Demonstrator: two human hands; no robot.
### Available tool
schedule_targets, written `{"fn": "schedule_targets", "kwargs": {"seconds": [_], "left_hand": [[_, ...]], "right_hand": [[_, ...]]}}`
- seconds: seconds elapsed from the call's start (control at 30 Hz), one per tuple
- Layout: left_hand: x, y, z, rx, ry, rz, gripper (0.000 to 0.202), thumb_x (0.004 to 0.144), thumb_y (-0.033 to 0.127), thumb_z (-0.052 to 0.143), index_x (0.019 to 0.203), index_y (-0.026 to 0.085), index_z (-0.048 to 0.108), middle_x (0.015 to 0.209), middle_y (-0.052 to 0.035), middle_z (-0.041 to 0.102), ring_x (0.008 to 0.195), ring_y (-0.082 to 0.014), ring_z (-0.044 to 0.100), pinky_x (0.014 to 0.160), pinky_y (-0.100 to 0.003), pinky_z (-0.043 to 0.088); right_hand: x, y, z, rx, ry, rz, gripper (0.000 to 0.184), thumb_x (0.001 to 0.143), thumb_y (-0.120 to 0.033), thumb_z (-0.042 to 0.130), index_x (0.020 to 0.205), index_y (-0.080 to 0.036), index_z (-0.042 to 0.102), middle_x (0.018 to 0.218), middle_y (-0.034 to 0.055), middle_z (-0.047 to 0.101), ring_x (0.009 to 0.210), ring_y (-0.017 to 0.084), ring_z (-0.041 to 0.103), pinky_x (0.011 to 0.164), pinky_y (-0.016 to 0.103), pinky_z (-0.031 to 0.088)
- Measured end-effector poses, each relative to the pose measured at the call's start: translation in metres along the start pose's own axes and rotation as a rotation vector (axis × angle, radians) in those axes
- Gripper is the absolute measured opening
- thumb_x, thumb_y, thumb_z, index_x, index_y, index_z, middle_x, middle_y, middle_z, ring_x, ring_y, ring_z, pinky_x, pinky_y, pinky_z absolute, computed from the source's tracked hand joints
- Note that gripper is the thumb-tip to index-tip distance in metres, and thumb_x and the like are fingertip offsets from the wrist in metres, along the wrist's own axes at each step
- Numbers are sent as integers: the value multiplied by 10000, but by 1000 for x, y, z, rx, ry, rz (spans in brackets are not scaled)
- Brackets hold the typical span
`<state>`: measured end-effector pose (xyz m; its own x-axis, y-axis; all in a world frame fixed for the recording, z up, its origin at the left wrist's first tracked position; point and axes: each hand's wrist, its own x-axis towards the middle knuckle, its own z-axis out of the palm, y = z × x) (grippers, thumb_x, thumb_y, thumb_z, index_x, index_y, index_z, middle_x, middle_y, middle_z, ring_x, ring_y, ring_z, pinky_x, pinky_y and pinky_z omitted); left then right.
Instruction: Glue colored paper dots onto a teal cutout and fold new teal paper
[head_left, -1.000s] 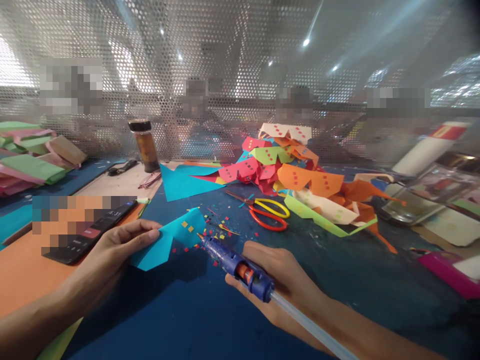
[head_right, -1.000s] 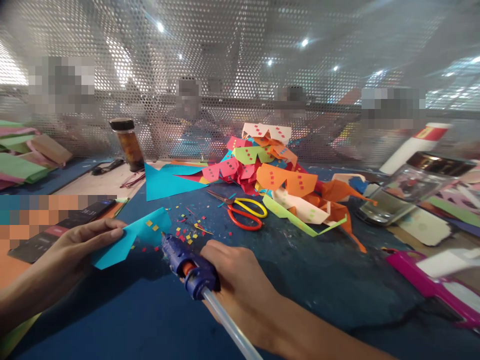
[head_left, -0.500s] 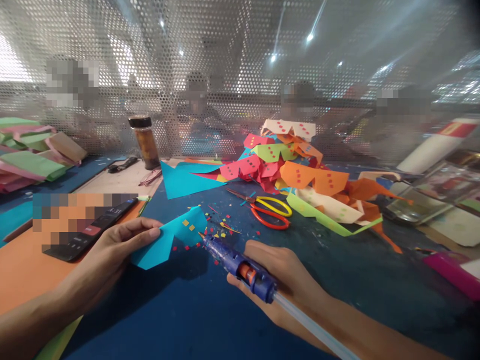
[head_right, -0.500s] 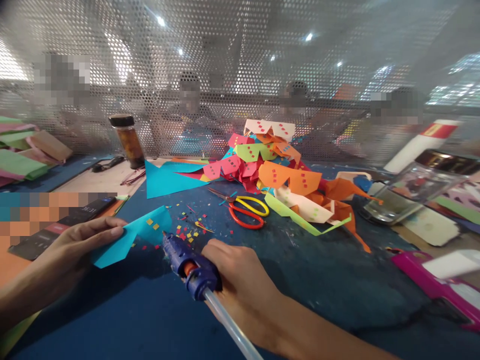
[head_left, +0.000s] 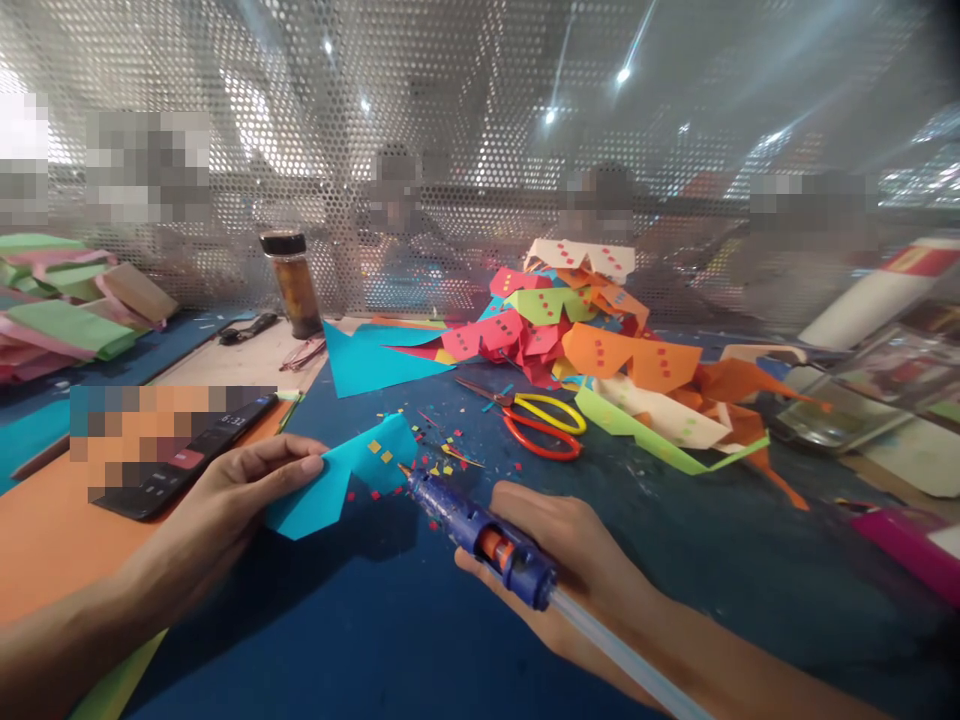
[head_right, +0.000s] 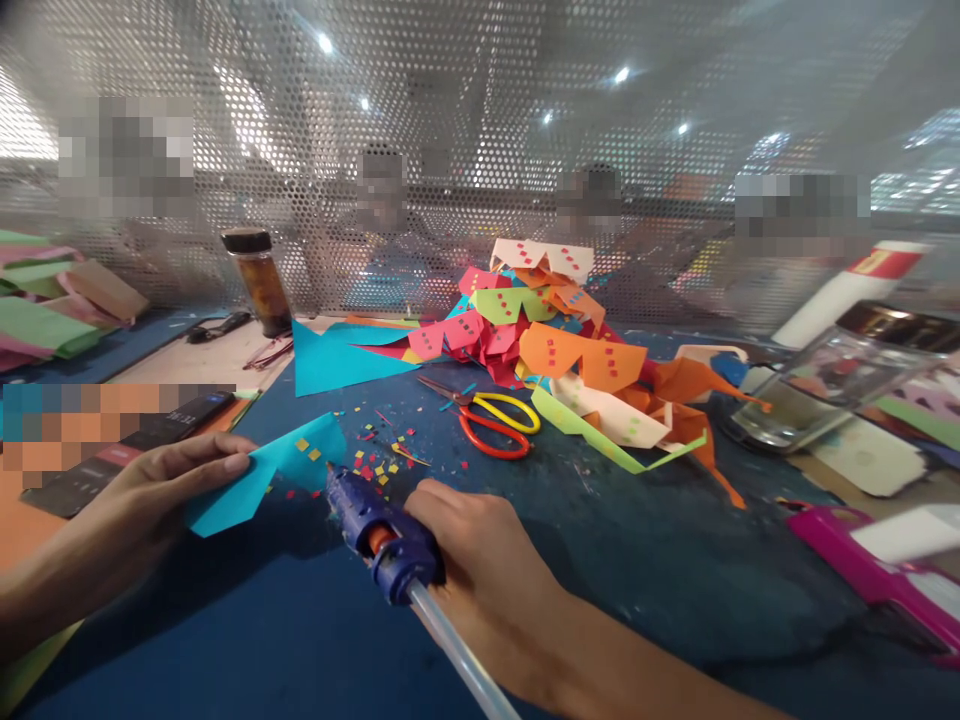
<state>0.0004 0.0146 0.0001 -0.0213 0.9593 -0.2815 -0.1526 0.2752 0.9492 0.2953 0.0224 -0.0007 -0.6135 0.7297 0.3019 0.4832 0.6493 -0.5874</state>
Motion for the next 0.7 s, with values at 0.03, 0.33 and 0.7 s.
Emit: {"fn": "schedule_targets", "kwargs": {"seconds": [0.03, 0.33, 0.7], "left_hand": [[0, 0, 0, 2, 0, 1, 302, 683, 408, 878, 863, 207, 744, 682, 6, 724, 551, -100, 607, 493, -144, 492], [-1, 0, 2, -2, -1, 16, 301, 682, 421, 876, 850, 207, 746, 673, 8, 725, 553, -97, 606, 495, -139, 491], [0, 0, 1, -3, -5, -5, 314, 687, 417, 874, 871, 202, 739, 692, 1, 730, 566, -106, 622, 501, -149, 502]], "right_hand": [[0, 0, 0, -1, 2, 3, 220, 852, -139, 658, 729, -196, 484, 697, -51, 499, 574, 86, 434, 546, 243, 316], [-1, 3, 2, -13, 23, -16, 223, 837, -120, 666, 732, -195, 484, 696, -58, 493, 569, 81, 434, 541, 239, 306], [0, 4, 2, -27, 3, -8, 155, 828, -129, 683, 769, -184, 550, 705, -46, 523, 589, 93, 466, 557, 241, 337]]}}
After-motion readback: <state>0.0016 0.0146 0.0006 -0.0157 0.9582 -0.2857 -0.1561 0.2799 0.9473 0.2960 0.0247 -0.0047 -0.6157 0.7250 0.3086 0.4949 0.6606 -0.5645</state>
